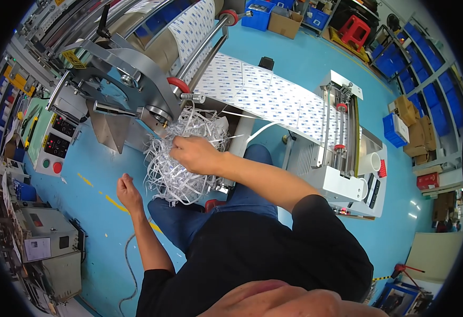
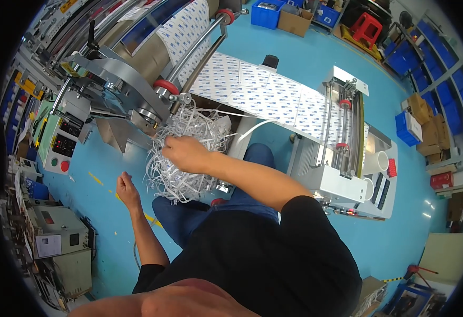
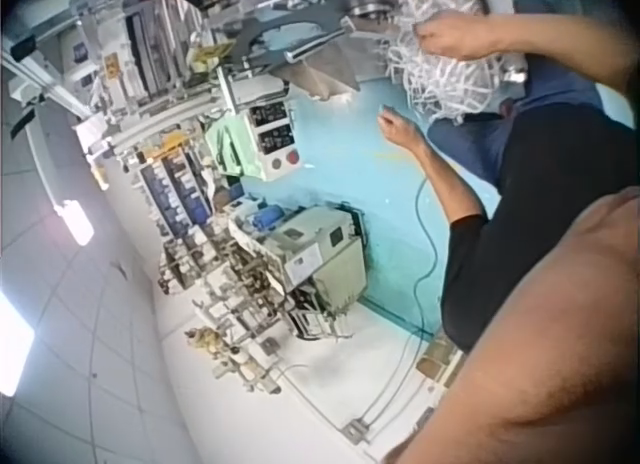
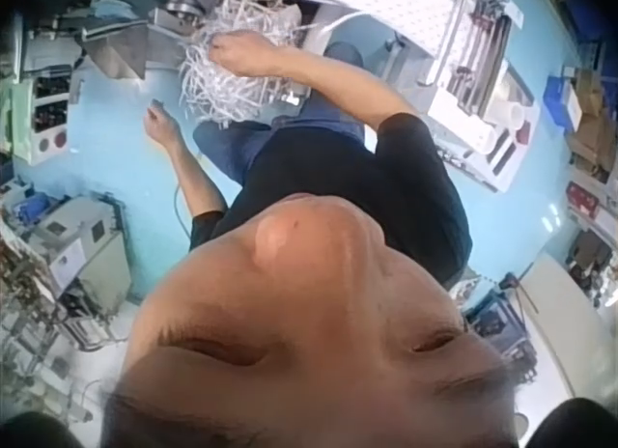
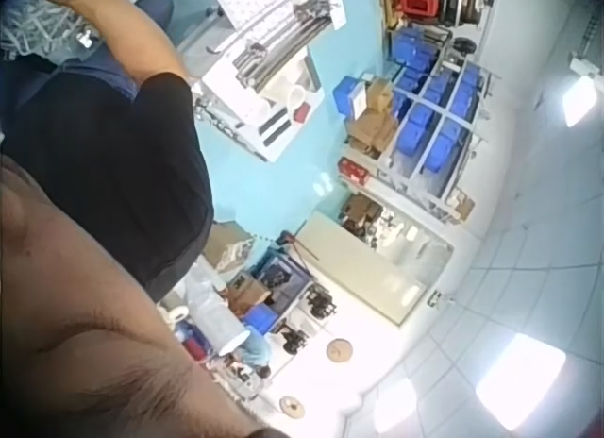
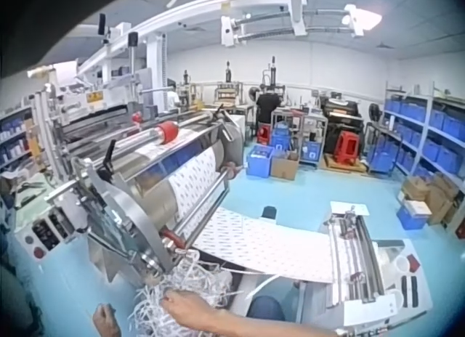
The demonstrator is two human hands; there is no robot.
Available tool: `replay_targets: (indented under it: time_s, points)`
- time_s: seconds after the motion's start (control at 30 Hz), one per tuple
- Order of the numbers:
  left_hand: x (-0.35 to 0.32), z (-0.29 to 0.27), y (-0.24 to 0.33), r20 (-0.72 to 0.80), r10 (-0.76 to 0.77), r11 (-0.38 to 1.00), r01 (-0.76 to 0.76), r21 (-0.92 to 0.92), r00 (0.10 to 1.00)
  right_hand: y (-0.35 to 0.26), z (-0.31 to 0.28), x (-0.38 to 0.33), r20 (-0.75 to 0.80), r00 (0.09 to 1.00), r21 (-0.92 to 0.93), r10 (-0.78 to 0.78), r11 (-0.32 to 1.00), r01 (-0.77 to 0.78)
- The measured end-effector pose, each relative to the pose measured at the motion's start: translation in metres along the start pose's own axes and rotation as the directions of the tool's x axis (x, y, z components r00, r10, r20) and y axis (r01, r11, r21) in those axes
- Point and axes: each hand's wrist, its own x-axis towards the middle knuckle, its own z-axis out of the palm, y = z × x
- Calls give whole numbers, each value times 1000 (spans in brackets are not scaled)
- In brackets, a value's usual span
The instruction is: The recorder organizes and packs stacks of printed labels while operating a label-cutting machine.
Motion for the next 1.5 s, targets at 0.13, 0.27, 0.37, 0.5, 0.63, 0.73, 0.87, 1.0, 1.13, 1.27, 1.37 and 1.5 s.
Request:
replay_targets:
  time_s: [0.13, 0.27, 0.37, 0.5, 0.63, 0.73, 0.87, 1.0, 1.13, 1.27, 1.37, 1.5]
  points:
    - [-1, 13, 35, 117, -57, 984, 76, -163, 992, -6, 1, 2, -42, 999, 13, -19, 1000, 20]
    - [8, 18, 25, 257, -89, 984, 125, -126, 962, -5, -6, -5, -68, 998, 54, -11, 998, 14]
    - [15, 30, 35, 308, -15, 1000, 15, 1, 951, -7, -8, -10, -29, 1000, 69, -6, 998, 8]
    - [10, 58, 95, 297, 210, 971, -162, -178, 932, -4, -12, -18, -46, 999, 63, -16, 998, 19]
    - [24, 51, 100, 558, -66, 979, -54, 196, 827, -4, -17, -23, -41, 999, 73, 6, 997, -3]
    - [20, 63, 102, 559, 149, 975, -217, 57, 816, -8, -14, -22, -46, 999, 48, -17, 999, 19]
    - [18, 90, 113, 692, 106, 994, -81, -69, 714, -15, -12, -23, -40, 997, 13, -71, 997, 71]
    - [24, 119, 130, 918, -72, 905, 413, -105, 391, -22, -9, -26, 2, 994, -35, -106, 994, 106]
    - [33, 154, 147, 988, -60, 909, 417, -4, 140, -29, -11, -28, 51, 995, -76, -82, 993, 86]
    - [27, 164, 160, 998, -30, 963, 268, 16, 48, -35, -12, -34, 100, 990, -121, -99, 986, 111]
    - [27, 148, 154, 981, -28, 997, 71, 14, 192, -42, -17, -40, 20, 989, -133, -150, 980, 151]
    - [25, 120, 135, 901, 143, 975, -216, -57, 409, -54, -48, -62, -42, 994, -149, -101, 984, 94]
